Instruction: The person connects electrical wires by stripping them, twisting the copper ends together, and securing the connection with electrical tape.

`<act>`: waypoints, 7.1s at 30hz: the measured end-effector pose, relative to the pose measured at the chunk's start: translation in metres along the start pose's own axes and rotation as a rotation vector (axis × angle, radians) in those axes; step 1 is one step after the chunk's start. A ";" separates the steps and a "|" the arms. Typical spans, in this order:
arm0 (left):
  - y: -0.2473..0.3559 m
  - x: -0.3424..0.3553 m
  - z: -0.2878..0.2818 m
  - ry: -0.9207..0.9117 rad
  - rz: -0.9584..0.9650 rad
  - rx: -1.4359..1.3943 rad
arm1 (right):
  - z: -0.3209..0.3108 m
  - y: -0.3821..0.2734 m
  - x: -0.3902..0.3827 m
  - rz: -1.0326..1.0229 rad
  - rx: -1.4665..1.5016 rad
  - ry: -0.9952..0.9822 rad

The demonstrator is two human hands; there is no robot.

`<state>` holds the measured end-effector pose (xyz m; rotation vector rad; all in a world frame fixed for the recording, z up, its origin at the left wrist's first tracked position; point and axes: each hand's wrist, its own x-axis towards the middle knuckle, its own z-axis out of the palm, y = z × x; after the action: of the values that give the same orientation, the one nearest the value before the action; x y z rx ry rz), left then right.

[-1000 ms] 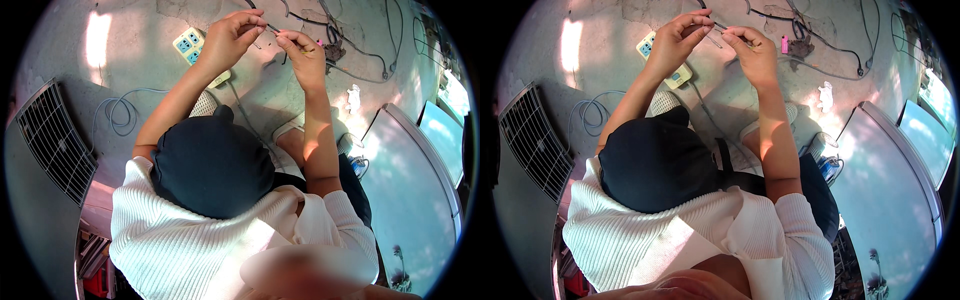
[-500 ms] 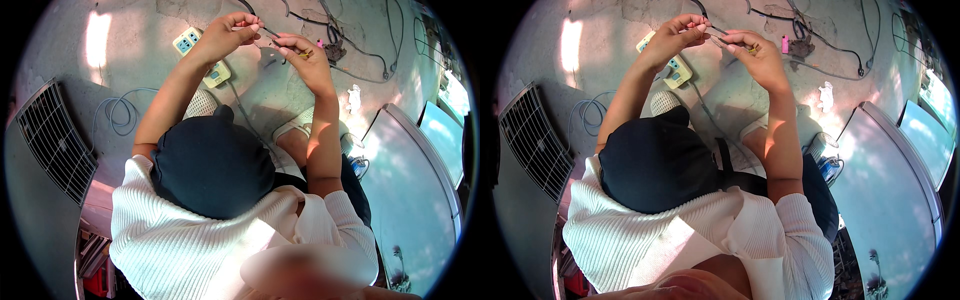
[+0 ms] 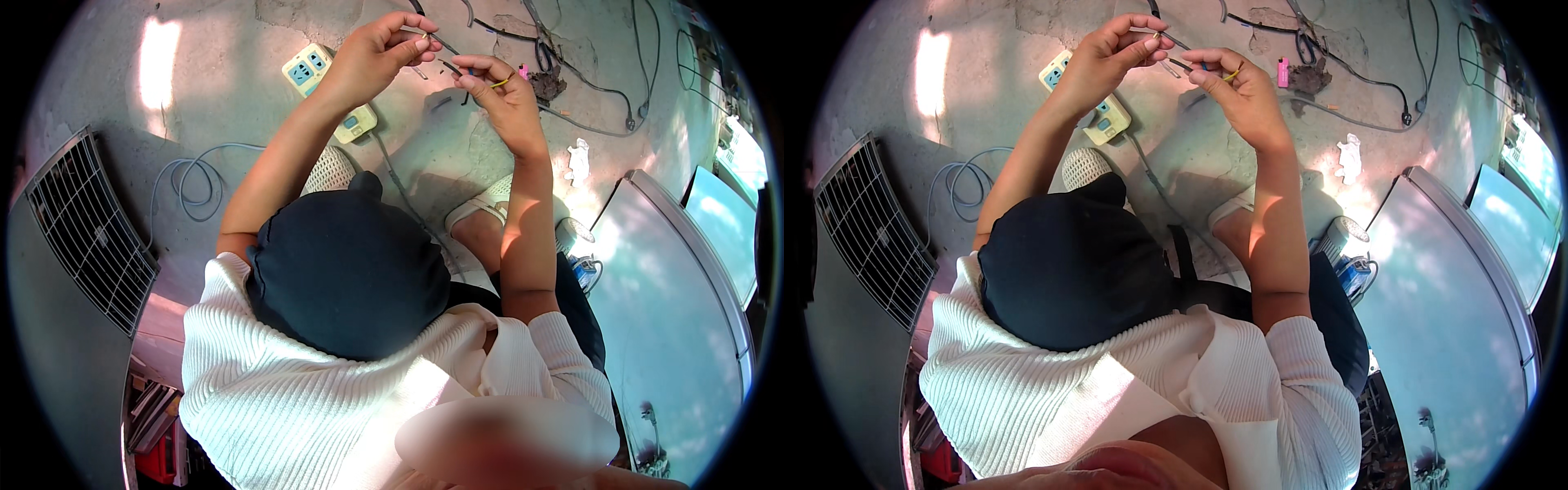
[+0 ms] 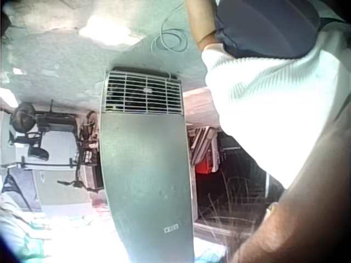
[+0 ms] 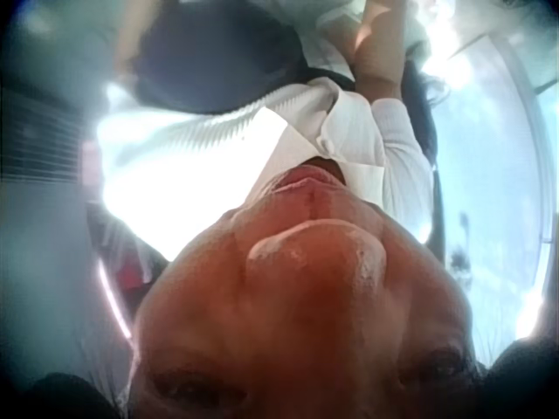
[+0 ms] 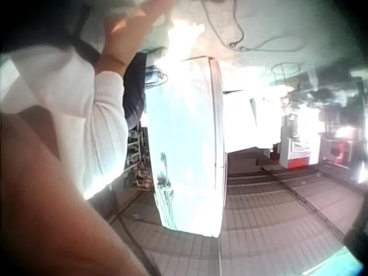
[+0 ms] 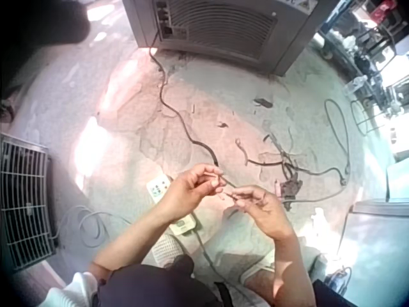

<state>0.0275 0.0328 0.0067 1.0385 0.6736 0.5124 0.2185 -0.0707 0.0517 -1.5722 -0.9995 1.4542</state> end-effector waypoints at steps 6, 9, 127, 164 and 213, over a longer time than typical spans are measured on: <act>0.000 0.001 -0.001 0.037 0.080 0.126 | -0.006 0.003 -0.002 0.015 0.039 0.004; -0.004 0.003 -0.005 0.007 0.086 0.162 | -0.005 0.003 -0.001 -0.047 0.001 0.042; 0.007 -0.011 0.020 0.222 0.015 0.070 | 0.031 0.003 0.019 -0.049 0.135 0.423; -0.005 -0.014 0.020 0.236 -0.083 -0.087 | 0.036 -0.004 0.011 -0.051 0.054 0.403; 0.004 -0.014 0.006 0.155 -0.221 0.017 | 0.029 0.004 0.015 -0.885 -1.222 0.533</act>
<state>0.0219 0.0217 0.0155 0.9326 0.9202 0.3976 0.1901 -0.0581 0.0399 -1.6844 -2.0127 -0.3142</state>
